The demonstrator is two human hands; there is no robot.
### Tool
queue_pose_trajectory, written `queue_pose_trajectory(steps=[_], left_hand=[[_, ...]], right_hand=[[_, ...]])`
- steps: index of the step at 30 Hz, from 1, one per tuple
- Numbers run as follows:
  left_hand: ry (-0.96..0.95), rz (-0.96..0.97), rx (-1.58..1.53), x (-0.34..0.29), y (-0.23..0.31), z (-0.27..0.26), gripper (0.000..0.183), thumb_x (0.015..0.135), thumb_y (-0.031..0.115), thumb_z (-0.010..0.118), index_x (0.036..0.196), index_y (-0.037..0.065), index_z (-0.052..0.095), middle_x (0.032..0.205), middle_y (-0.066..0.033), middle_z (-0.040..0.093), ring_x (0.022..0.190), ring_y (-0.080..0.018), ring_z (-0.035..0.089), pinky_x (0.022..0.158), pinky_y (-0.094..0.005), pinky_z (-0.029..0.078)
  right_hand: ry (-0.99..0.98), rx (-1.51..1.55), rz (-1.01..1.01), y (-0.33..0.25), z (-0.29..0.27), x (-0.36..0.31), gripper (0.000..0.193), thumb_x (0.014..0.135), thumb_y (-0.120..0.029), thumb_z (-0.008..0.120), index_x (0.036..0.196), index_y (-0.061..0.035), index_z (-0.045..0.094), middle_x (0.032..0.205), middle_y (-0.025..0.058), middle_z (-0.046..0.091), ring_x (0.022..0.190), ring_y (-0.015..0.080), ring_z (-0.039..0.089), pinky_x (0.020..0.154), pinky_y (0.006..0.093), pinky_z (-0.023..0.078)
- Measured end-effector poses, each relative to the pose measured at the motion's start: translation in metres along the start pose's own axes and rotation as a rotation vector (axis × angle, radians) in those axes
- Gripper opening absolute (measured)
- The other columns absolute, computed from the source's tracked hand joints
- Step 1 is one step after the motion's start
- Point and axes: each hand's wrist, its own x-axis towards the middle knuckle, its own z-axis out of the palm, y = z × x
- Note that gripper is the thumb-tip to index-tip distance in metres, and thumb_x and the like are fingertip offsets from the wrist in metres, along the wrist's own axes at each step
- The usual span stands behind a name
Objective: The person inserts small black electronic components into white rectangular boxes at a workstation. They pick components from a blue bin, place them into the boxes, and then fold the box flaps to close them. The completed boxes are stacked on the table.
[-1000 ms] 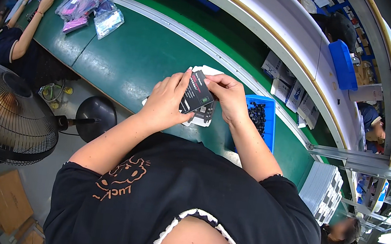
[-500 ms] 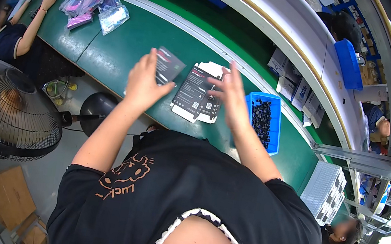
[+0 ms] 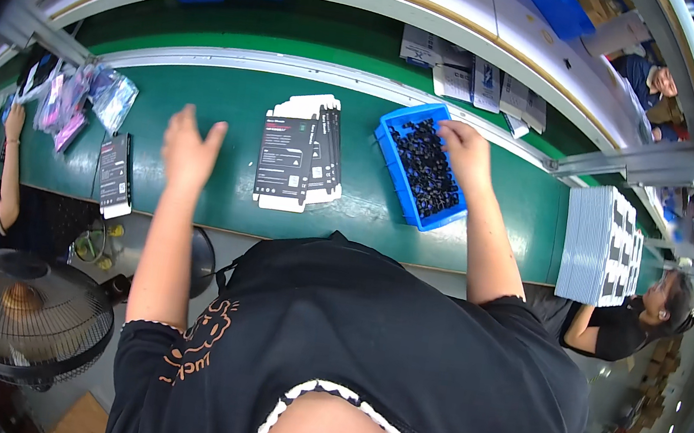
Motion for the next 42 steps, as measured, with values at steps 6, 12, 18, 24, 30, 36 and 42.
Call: queue_pose_trajectory(steps=[6,12,18,24,30,36,42], left_hand=[[-0.293,-0.092,-0.056,-0.002,0.080,0.033,0.068,0.072,0.055,0.066,0.107,-0.002,0.056,0.109,-0.0186,0.054,0.102,-0.0336,0.055,0.084,-0.0421,0.047],[-0.284,-0.077,-0.329,0.001,0.065,0.047,0.047,0.072,0.037,0.073,0.095,0.000,0.057,0.091,-0.0141,0.060,0.081,-0.0257,0.060,0.072,-0.0359,0.048],[-0.335,-0.279,-1.003,-0.021,0.064,0.029,0.026,0.081,0.018,0.067,0.094,-0.001,0.054,0.085,-0.0060,0.060,0.077,-0.0112,0.055,0.070,-0.0261,0.044],[-0.410,-0.375,-1.262,-0.045,0.066,0.005,0.022,0.087,0.016,0.060,0.100,-0.001,0.052,0.090,-0.0059,0.061,0.080,-0.0102,0.056,0.073,-0.0253,0.045],[-0.390,-0.327,-1.242,-0.052,0.064,0.010,0.021,0.087,0.015,0.060,0.100,0.000,0.053,0.090,-0.0050,0.061,0.080,-0.0096,0.056,0.072,-0.0251,0.044],[-0.363,-0.315,-1.216,-0.054,0.067,0.004,0.020,0.087,0.015,0.060,0.099,0.000,0.053,0.090,-0.0049,0.061,0.080,-0.0097,0.055,0.072,-0.0257,0.044],[-0.313,-0.285,-1.221,-0.057,0.071,-0.006,0.021,0.088,0.016,0.059,0.100,0.000,0.053,0.089,-0.0049,0.062,0.081,-0.0100,0.056,0.074,-0.0251,0.045]], right_hand=[[-0.013,-0.444,-0.224,-0.001,0.060,0.002,0.011,0.073,-0.011,0.063,0.081,-0.0103,0.070,0.080,0.0106,0.059,0.074,0.0298,0.061,0.068,0.0402,0.050],[0.054,-0.516,-0.128,0.002,0.069,0.000,0.012,0.071,-0.012,0.064,0.082,-0.0092,0.067,0.085,0.0112,0.058,0.076,0.0293,0.061,0.065,0.0406,0.051],[0.106,-0.543,0.164,-0.005,0.079,0.003,0.010,0.076,-0.013,0.062,0.083,-0.0064,0.064,0.091,0.0118,0.057,0.082,0.0312,0.060,0.070,0.0468,0.046],[0.273,-0.422,-0.010,-0.003,0.074,0.000,0.010,0.080,-0.014,0.059,0.083,-0.0044,0.061,0.087,0.0133,0.055,0.083,0.0333,0.055,0.071,0.0452,0.043],[0.166,-0.402,-0.007,0.017,0.062,0.000,0.016,0.079,-0.016,0.062,0.092,-0.0093,0.068,0.088,0.0107,0.060,0.081,0.0295,0.061,0.071,0.0401,0.050],[0.086,-0.447,-0.049,0.014,0.058,0.006,0.012,0.077,-0.018,0.063,0.084,-0.0119,0.070,0.086,0.0099,0.061,0.076,0.0295,0.062,0.069,0.0397,0.051],[0.075,0.035,-0.095,-0.021,0.046,-0.002,0.007,0.074,-0.001,0.059,0.080,-0.0009,0.060,0.082,0.0104,0.061,0.069,0.0211,0.063,0.062,0.0308,0.051]])
